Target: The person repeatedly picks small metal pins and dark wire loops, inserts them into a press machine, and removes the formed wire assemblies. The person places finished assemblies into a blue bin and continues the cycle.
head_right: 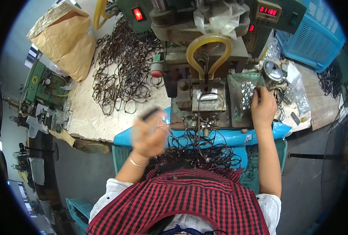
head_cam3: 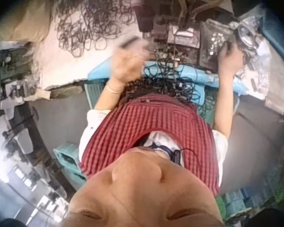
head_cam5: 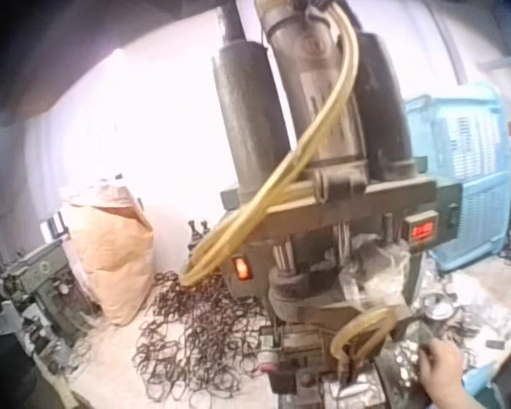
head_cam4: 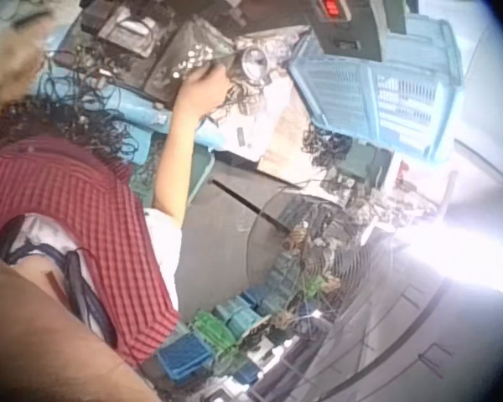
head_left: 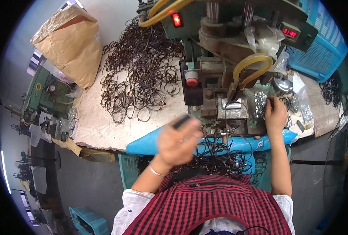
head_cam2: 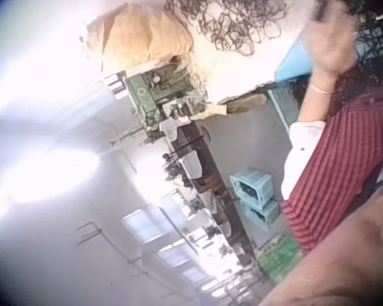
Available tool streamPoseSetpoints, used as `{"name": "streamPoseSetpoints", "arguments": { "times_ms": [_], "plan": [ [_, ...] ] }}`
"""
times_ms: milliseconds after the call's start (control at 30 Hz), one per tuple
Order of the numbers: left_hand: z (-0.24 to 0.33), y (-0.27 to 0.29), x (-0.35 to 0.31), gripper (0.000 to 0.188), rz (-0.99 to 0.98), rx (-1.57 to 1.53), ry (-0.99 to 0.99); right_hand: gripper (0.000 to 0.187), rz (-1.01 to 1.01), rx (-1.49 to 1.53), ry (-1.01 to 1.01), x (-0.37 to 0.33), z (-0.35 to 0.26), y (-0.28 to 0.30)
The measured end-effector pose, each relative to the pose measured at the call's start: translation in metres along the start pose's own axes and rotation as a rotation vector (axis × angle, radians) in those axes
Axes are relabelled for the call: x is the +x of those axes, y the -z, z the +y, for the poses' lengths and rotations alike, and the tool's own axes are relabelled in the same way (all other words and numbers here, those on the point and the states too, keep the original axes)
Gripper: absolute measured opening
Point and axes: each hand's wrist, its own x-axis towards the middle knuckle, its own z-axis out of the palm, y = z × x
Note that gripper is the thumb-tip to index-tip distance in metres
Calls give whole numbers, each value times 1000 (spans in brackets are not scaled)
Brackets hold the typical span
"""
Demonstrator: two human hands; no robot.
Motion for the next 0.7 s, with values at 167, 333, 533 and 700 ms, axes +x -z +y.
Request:
{"name": "streamPoseSetpoints", "arguments": {
  "times_ms": [167,333,533,700],
  "plan": [
    [-75,59,10,18,237,248,500,18,-63,37,-30,-1,1,-3],
    [-136,38,-34,38,-442,764,426,12,-127,130,-98,10,-26,-2],
    [-180,22,-95,42,-274,575,440,15,-169,533,-475,-5,-30,23],
    [-138,10,-28,23,-119,712,329,11,-291,933,-358,23,-82,57]
  ]
}}
